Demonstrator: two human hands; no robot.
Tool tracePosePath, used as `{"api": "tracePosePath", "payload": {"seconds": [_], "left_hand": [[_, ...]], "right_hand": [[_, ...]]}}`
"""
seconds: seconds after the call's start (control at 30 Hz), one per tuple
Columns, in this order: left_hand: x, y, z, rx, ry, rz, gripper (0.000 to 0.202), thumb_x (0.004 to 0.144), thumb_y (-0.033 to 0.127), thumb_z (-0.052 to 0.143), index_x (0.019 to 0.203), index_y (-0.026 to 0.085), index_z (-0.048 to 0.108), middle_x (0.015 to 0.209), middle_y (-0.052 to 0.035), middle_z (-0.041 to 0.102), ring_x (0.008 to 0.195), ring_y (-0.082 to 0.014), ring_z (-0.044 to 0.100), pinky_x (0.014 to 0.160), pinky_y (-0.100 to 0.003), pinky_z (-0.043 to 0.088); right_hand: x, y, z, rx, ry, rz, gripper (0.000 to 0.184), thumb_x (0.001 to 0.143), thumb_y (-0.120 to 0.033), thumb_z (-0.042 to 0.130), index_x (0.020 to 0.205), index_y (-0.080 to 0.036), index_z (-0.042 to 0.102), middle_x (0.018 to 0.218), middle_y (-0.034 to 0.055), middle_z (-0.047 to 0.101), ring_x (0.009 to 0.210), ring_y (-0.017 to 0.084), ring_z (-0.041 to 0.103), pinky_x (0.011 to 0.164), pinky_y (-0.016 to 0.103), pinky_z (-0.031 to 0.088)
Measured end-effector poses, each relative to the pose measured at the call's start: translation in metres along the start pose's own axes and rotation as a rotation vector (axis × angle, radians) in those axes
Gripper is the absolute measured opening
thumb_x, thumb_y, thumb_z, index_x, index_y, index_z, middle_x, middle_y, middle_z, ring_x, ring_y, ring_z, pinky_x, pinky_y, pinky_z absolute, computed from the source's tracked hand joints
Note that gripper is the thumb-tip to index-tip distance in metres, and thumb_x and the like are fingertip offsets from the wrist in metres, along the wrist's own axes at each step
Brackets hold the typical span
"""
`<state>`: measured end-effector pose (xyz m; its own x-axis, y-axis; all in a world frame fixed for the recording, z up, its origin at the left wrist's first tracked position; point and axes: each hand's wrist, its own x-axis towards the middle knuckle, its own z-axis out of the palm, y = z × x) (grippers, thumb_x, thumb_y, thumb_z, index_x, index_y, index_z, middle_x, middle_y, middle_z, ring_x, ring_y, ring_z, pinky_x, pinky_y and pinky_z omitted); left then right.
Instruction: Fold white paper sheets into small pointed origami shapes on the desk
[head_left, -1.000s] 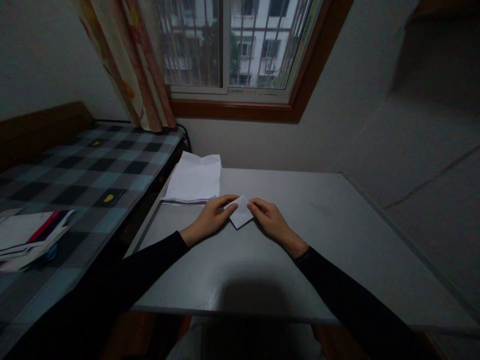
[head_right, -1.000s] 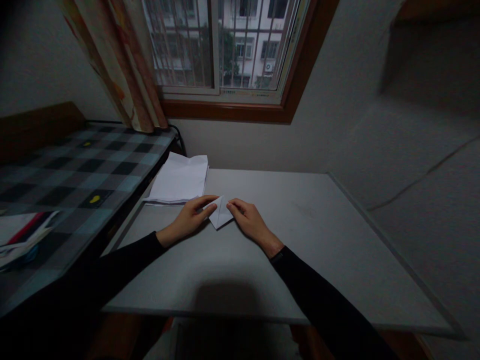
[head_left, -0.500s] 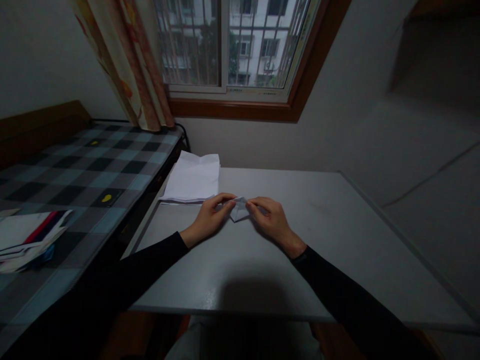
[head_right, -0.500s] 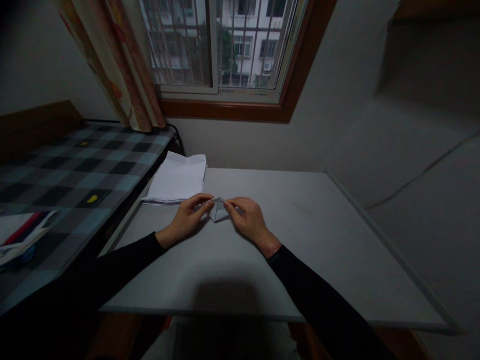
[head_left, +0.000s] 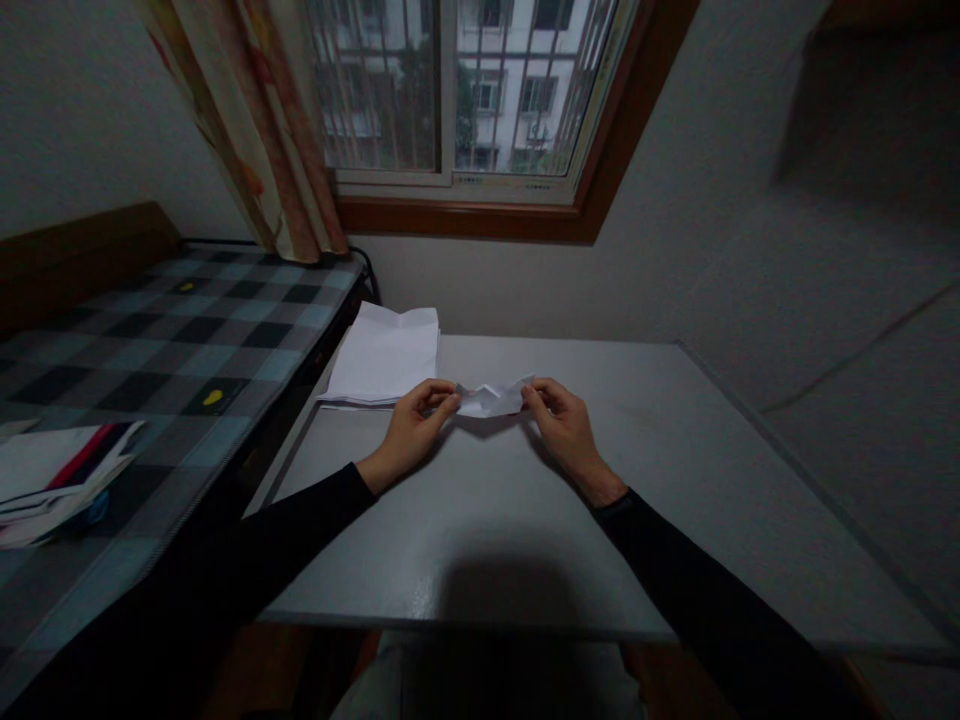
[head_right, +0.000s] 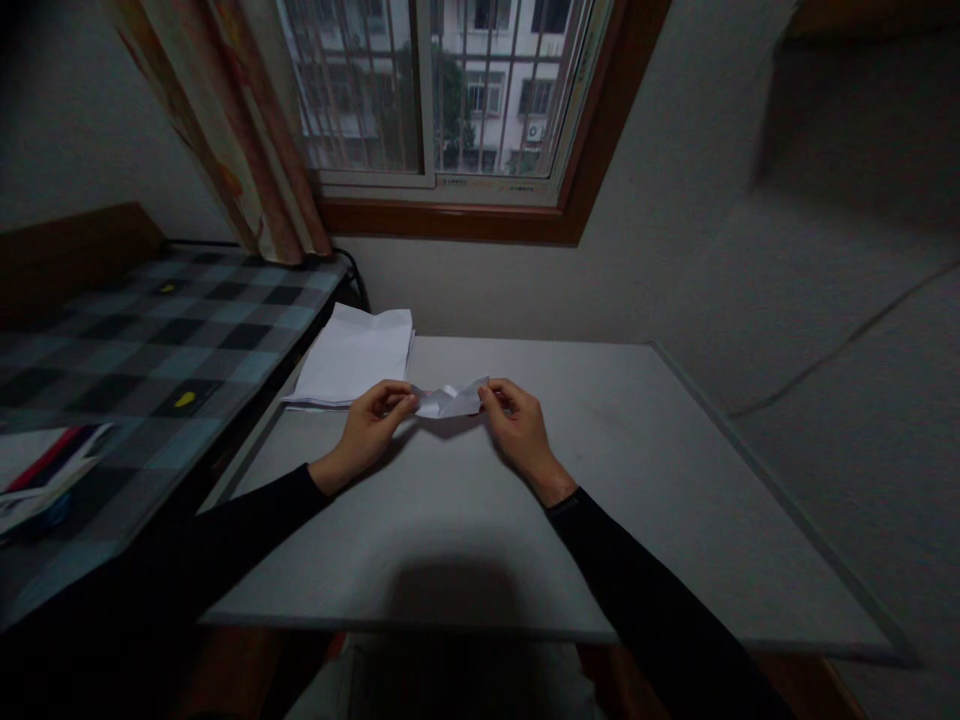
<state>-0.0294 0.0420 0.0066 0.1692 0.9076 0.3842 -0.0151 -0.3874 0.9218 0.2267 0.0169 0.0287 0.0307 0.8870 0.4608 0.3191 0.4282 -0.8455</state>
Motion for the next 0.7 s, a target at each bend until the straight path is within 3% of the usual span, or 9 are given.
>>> {"api": "tracePosePath", "payload": {"seconds": [0.23,0.37,0.43,0.57,0.7], "left_hand": [[-0.001,0.002,-0.004,-0.099,-0.008,-0.017,0.03,0.108,0.051,0.067,0.106,0.024,0.056,0.084,0.002,0.068,0.081,-0.0151,0.067,0.079,-0.029,0.054],[-0.003,0.0,-0.002,-0.091,-0.055,-0.078,0.031,0.107,0.052,0.066,0.107,0.025,0.052,0.08,0.0049,0.061,0.071,-0.0128,0.059,0.067,-0.025,0.047],[-0.002,-0.001,-0.001,-0.104,-0.071,-0.075,0.033,0.104,0.051,0.07,0.106,0.025,0.05,0.086,0.0038,0.065,0.073,-0.0121,0.06,0.068,-0.024,0.048],[0.0,-0.002,0.002,-0.093,-0.076,-0.041,0.041,0.098,0.05,0.079,0.102,0.025,0.048,0.115,-0.0059,0.074,0.097,-0.0157,0.071,0.086,-0.03,0.056],[-0.001,0.004,0.001,-0.019,-0.099,-0.032,0.041,0.094,0.048,0.085,0.099,0.023,0.054,0.123,-0.0099,0.076,0.105,-0.0195,0.073,0.092,-0.034,0.058]], "right_hand": [[-0.001,0.016,-0.011,0.073,0.046,0.025,0.029,0.105,-0.052,0.069,0.093,-0.027,0.063,0.087,0.0028,0.074,0.082,0.023,0.072,0.081,0.039,0.059],[-0.003,0.015,-0.009,0.148,-0.044,0.067,0.026,0.1,-0.05,0.076,0.104,-0.027,0.064,0.104,0.0066,0.08,0.09,0.024,0.073,0.086,0.041,0.061],[-0.004,0.011,-0.006,0.151,-0.103,0.06,0.029,0.095,-0.047,0.082,0.11,-0.027,0.067,0.114,0.0083,0.081,0.098,0.025,0.075,0.091,0.042,0.061],[-0.006,0.006,-0.003,0.108,-0.159,0.095,0.036,0.087,-0.045,0.091,0.114,-0.028,0.075,0.119,0.008,0.081,0.11,0.028,0.075,0.098,0.046,0.062],[-0.006,0.006,-0.005,0.046,-0.144,0.146,0.026,0.09,-0.048,0.088,0.099,-0.026,0.081,0.099,0.0049,0.082,0.087,0.024,0.073,0.081,0.039,0.061]]}}
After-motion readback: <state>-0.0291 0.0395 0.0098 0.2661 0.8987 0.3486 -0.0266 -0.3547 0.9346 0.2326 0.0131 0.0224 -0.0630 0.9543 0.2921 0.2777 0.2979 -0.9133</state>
